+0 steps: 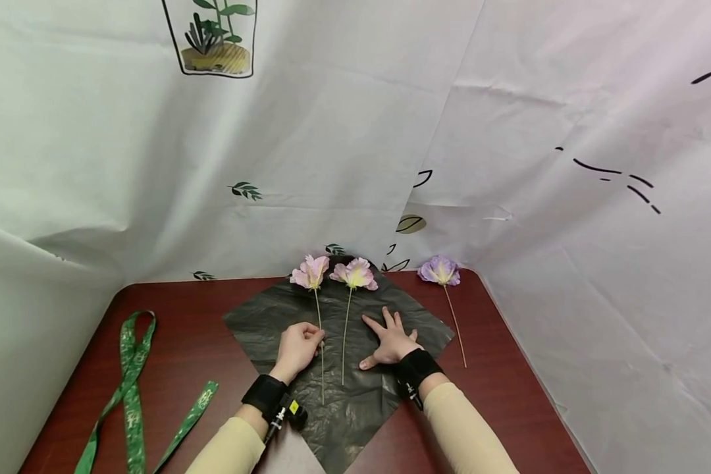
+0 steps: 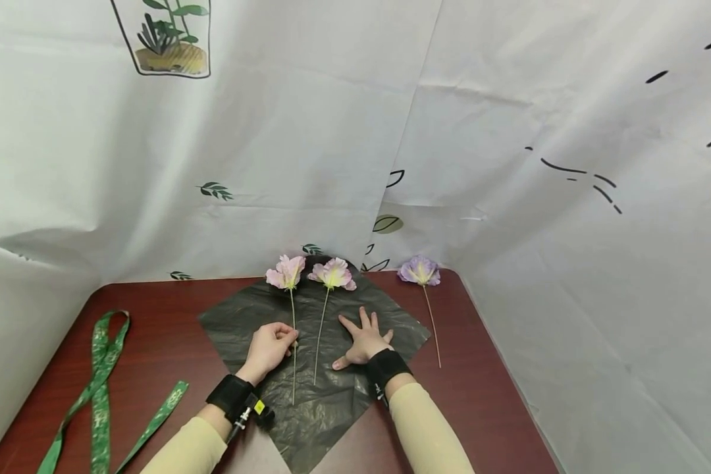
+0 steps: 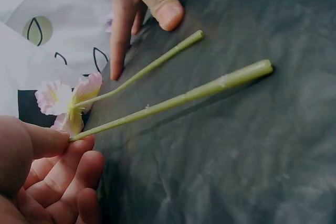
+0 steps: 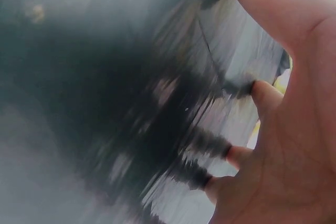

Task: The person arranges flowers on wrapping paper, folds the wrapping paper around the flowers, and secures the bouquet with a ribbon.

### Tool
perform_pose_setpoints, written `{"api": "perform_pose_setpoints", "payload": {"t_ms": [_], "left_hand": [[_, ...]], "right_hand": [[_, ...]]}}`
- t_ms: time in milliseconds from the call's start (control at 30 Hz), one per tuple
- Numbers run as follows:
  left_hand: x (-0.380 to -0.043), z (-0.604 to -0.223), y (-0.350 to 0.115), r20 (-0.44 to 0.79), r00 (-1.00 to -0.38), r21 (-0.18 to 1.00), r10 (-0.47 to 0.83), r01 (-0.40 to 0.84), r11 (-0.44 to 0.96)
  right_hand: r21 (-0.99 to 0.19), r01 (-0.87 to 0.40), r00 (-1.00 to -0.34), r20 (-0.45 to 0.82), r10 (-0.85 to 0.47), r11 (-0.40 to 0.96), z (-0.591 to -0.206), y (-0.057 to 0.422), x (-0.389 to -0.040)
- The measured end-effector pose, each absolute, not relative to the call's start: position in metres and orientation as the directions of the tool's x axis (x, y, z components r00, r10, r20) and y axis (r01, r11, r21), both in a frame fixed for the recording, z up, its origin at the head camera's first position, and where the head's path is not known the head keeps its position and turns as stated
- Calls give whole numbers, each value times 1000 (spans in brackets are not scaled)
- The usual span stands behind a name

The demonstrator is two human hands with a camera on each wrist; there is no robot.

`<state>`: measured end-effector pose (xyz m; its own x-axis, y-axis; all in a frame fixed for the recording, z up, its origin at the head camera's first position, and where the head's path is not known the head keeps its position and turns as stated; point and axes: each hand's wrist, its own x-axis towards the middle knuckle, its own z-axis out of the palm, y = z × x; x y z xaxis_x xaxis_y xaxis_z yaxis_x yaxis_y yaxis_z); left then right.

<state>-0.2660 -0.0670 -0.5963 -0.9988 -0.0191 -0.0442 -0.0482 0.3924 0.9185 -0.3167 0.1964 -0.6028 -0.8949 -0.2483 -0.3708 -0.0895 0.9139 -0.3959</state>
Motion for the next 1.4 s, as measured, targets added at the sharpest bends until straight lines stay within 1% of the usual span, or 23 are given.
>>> {"api": "perform_pose_setpoints", "payload": {"t_ms": [100,200,367,567,633,767,867,1100,1233,1400], "left_hand": [[-261,-599,-68,-19,-1000,899,-10,-21,438],[-256,-601,-67,5,-1000,885,3,6,466],[-251,-603,-64,41,-999,878,-1,36,476],[-251,-603,-59,64,-998,885,-5,55,461],[-254,-603,-57,61,-998,889,12,60,454],[-264,-601,-53,39,-999,900,32,49,432],[-275,-601,-49,34,-999,912,17,38,409],[-300,-607,-39,24,-999,935,-44,7,355],[-306,-610,-33,18,-998,939,-62,-5,345],[-307,-611,-28,-7,-997,939,-70,-31,342]], "right_hand": [[-393,-91,-896,-370,-247,915,-601,196,-316],[-385,-83,-897,-373,-237,919,-590,194,-311],[-371,-79,-900,-373,-227,925,-573,191,-303],[-362,-85,-898,-377,-229,928,-569,192,-302],[-364,-78,-896,-382,-226,928,-569,192,-302],[-368,-78,-892,-389,-229,927,-582,195,-307],[-363,-76,-890,-396,-227,929,-589,195,-309],[-353,-82,-892,-391,-226,932,-579,191,-305],[-362,-81,-891,-392,-230,929,-572,188,-301],[-368,-94,-894,-379,-241,925,-586,191,-308]]}}
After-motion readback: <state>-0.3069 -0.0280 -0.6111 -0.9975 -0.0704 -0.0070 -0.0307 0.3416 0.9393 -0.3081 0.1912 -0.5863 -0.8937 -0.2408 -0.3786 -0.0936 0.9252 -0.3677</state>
